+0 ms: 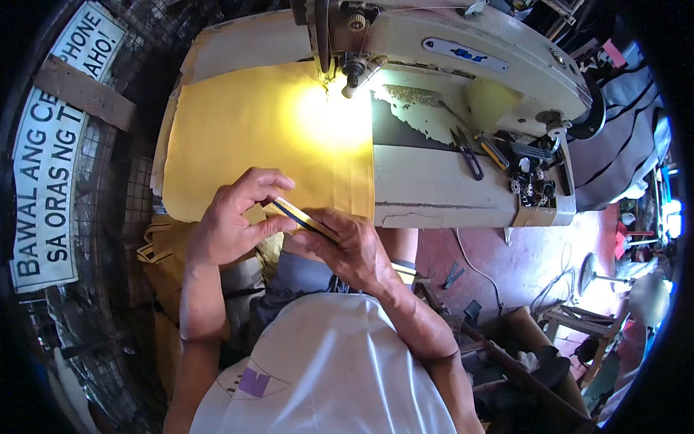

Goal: Sewing the handles and reinforcement edges of a yellow tote bag using an industrial sewing machine.

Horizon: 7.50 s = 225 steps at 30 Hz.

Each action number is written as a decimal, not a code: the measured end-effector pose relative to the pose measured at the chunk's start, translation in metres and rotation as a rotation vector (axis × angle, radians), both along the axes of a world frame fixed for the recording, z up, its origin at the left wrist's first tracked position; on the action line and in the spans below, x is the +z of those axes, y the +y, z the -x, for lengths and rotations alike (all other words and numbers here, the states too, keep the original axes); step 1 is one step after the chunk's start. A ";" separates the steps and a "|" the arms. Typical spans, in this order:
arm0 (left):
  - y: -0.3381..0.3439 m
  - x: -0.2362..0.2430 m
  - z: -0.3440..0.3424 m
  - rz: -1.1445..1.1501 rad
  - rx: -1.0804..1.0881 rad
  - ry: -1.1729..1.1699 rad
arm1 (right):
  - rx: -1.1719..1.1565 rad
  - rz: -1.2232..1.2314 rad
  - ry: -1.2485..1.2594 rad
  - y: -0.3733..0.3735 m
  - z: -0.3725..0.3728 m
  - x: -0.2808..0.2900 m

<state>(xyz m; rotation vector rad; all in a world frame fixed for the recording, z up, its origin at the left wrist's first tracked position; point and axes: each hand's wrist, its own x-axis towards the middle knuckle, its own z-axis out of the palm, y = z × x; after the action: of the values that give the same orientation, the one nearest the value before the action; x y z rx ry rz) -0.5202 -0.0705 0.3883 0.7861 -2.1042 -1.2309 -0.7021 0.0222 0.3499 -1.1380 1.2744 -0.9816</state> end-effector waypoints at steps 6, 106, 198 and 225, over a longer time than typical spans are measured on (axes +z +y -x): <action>0.024 -0.032 0.010 0.507 0.393 0.034 | -0.220 0.505 0.429 -0.001 -0.011 -0.005; 0.059 -0.074 0.022 -0.632 0.252 0.220 | -0.174 0.092 0.311 0.001 0.008 -0.007; -0.135 -0.067 0.032 0.779 -0.191 -0.432 | 0.040 0.672 0.990 -0.155 0.084 -0.051; -0.135 -0.067 0.034 0.589 -0.217 -0.464 | 0.145 0.765 1.172 -0.153 0.099 -0.054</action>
<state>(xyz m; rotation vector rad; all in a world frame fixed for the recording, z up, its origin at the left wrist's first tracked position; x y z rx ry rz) -0.5546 -0.2054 0.3212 0.6150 -2.7902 -0.4779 -0.8016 -0.1312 0.2959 -2.5963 1.6788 -0.6642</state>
